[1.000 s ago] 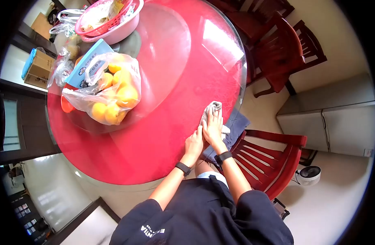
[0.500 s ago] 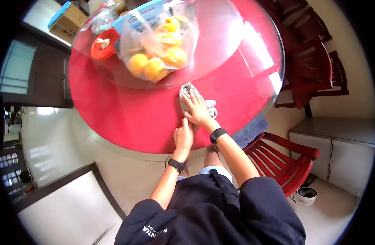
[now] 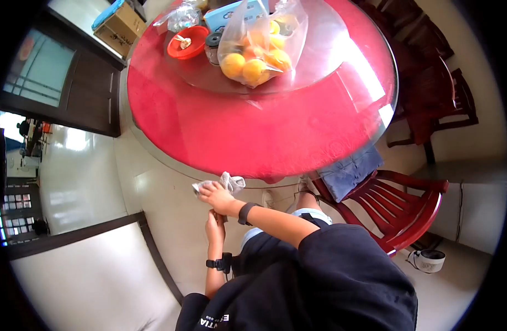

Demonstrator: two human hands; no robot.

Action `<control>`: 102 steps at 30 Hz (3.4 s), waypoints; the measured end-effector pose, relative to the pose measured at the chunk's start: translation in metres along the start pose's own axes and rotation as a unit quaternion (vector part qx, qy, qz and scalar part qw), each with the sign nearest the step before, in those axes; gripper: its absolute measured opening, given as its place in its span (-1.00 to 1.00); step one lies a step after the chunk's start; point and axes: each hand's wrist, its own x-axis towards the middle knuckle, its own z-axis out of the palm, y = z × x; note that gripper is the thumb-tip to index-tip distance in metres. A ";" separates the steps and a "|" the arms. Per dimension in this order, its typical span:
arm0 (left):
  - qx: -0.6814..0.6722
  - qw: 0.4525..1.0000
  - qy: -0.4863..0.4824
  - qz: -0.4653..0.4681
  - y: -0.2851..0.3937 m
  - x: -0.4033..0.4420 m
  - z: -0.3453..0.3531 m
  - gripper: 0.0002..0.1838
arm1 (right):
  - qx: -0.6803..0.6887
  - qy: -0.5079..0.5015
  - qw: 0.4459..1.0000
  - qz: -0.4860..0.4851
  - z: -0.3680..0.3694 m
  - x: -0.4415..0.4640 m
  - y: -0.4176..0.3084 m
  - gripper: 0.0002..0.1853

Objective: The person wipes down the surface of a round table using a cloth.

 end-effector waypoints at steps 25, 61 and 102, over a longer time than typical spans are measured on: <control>0.019 0.850 -0.357 0.386 0.210 0.004 0.258 -0.78 | -0.024 -0.083 0.936 0.342 -0.195 -0.344 0.155 -0.01; 0.129 0.985 0.009 0.116 -0.087 0.175 -0.169 -0.23 | 0.041 0.201 0.972 0.117 0.030 0.239 -0.024 -0.37; 0.174 0.873 -0.150 0.430 -0.014 0.138 -0.036 -0.26 | -0.004 0.038 0.976 0.216 -0.051 -0.016 0.046 0.08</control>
